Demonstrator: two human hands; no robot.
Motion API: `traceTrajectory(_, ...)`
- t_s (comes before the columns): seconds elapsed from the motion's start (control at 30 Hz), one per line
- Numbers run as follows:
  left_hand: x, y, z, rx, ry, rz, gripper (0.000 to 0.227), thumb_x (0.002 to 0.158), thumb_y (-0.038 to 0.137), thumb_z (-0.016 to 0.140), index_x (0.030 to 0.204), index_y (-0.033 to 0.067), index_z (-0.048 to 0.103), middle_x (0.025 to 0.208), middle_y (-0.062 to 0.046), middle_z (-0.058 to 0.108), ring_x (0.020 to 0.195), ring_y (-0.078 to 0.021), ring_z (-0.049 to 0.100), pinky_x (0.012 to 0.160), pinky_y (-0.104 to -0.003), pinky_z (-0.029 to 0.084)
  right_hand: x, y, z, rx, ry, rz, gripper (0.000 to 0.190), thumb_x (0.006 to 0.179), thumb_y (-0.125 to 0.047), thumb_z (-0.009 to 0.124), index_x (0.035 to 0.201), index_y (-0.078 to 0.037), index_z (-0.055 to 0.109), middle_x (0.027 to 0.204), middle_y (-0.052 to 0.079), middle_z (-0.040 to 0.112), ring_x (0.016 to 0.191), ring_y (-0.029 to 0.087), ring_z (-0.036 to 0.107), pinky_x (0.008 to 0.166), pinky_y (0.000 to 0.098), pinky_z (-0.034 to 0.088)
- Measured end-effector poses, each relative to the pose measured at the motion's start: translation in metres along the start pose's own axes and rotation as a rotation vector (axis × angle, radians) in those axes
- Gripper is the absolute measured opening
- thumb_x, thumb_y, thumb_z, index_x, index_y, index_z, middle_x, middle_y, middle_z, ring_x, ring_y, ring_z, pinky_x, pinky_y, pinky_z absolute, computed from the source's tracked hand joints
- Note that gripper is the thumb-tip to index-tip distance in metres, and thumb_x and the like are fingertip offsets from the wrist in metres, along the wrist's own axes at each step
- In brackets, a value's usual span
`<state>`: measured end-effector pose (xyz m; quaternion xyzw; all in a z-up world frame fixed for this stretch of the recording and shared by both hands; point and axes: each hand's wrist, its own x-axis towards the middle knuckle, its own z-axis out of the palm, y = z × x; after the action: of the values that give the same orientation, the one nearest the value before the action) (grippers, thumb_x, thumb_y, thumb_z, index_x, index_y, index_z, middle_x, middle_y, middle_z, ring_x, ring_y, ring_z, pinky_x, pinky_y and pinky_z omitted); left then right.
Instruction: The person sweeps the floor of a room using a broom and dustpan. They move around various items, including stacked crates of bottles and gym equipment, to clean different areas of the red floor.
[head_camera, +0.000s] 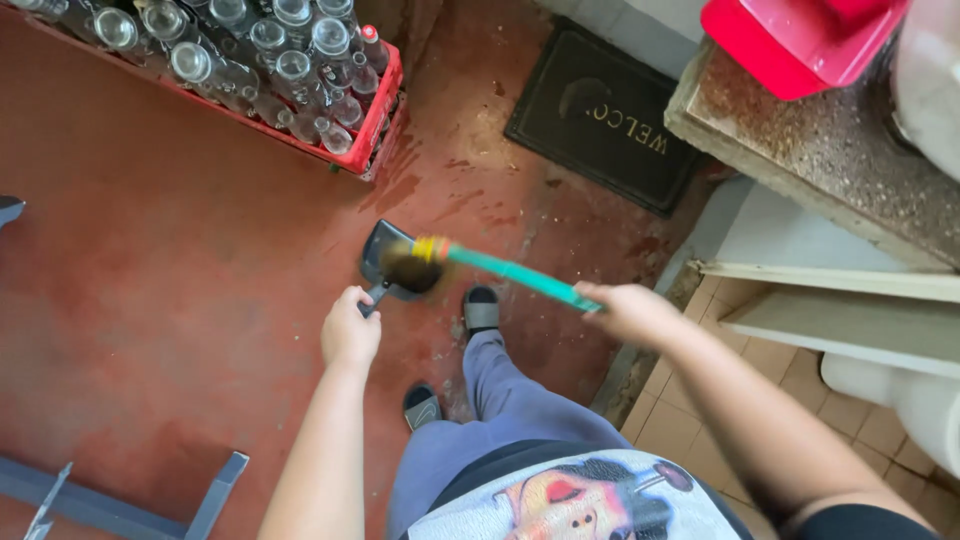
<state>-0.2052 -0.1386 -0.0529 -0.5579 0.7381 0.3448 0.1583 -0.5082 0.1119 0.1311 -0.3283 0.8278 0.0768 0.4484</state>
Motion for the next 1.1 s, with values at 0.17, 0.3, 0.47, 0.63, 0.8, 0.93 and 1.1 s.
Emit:
traceTrajectory(0.17, -0.008, 0.049, -0.009, -0.069, 0.076, -0.013, 0.016, 0.089, 0.027, 0.072, 0.101, 0.0247, 0.061, 0.139, -0.003, 0.066, 0.123, -0.033, 0.064, 0.102, -0.046, 0.053, 0.086, 0.058, -0.045, 0.14, 0.225, -0.001, 0.053, 0.097, -0.028, 0.059, 0.15, -0.03, 0.049, 0.1, 0.018, 0.075, 0.089, 0.036, 0.072, 0.082, 0.049, 0.059)
traceTrajectory(0.3, -0.017, 0.073, 0.009, -0.103, 0.103, -0.074, 0.014, 0.091, 0.029, 0.07, 0.099, 0.0231, 0.06, 0.134, -0.009, 0.069, 0.121, -0.0349, 0.066, 0.102, -0.046, 0.053, 0.293, 0.113, -0.004, 0.633, 0.353, 0.009, 0.037, 0.099, -0.031, 0.057, 0.135, -0.022, 0.061, 0.073, 0.011, 0.072, 0.052, 0.023, 0.071, 0.041, 0.0337, 0.062)
traceTrajectory(0.47, -0.017, 0.076, 0.031, -0.07, 0.148, -0.06, 0.016, 0.091, 0.027, 0.07, 0.098, 0.0198, 0.058, 0.132, -0.013, 0.069, 0.115, -0.0397, 0.068, 0.097, -0.051, 0.055, 0.368, 0.069, 0.055, 0.712, 0.37, 0.085, 0.022, 0.096, -0.028, 0.059, 0.109, -0.012, 0.067, 0.055, 0.013, 0.065, 0.05, 0.03, 0.07, 0.045, 0.0417, 0.06)
traceTrajectory(0.63, -0.004, 0.074, 0.026, -0.036, 0.086, -0.067, 0.017, 0.094, 0.029, 0.068, 0.102, 0.0221, 0.056, 0.116, -0.011, 0.073, 0.111, -0.0358, 0.071, 0.095, -0.048, 0.057, 0.27, 0.037, 0.1, 0.127, 0.116, -0.065, 0.032, 0.093, -0.037, 0.062, 0.113, -0.014, 0.071, 0.094, 0.018, 0.077, 0.1, 0.033, 0.074, 0.088, 0.0466, 0.06)
traceTrajectory(0.8, -0.001, 0.062, 0.016, -0.056, -0.053, -0.102, 0.021, 0.093, 0.035, 0.068, 0.106, 0.0247, 0.056, 0.115, -0.011, 0.073, 0.116, -0.0316, 0.069, 0.098, -0.043, 0.056, 0.173, 0.038, 0.141, 0.125, -0.112, -0.119, 0.036, 0.095, -0.034, 0.059, 0.127, -0.019, 0.065, 0.077, 0.012, 0.077, 0.056, 0.024, 0.075, 0.051, 0.0347, 0.062)
traceTrajectory(0.93, -0.012, 0.02, 0.02, -0.111, 0.026, -0.062, 0.021, 0.091, 0.034, 0.072, 0.105, 0.0234, 0.059, 0.114, -0.011, 0.074, 0.115, -0.0338, 0.069, 0.097, -0.045, 0.056, 0.076, 0.022, 0.096, 0.119, -0.08, -0.206, 0.042, 0.095, -0.034, 0.059, 0.136, -0.023, 0.061, 0.078, 0.01, 0.076, 0.052, 0.02, 0.073, 0.041, 0.03, 0.059)
traceTrajectory(1.1, -0.06, -0.037, -0.017, -0.216, 0.086, -0.114, 0.02, 0.09, 0.042, 0.069, 0.104, 0.0323, 0.06, 0.119, -0.006, 0.073, 0.12, -0.0295, 0.067, 0.099, -0.041, 0.055, -0.027, 0.004, 0.066, 0.181, 0.01, -0.177, 0.051, 0.095, -0.038, 0.061, 0.144, -0.029, 0.055, 0.092, 0.021, 0.077, 0.074, 0.033, 0.079, 0.066, 0.0443, 0.065)
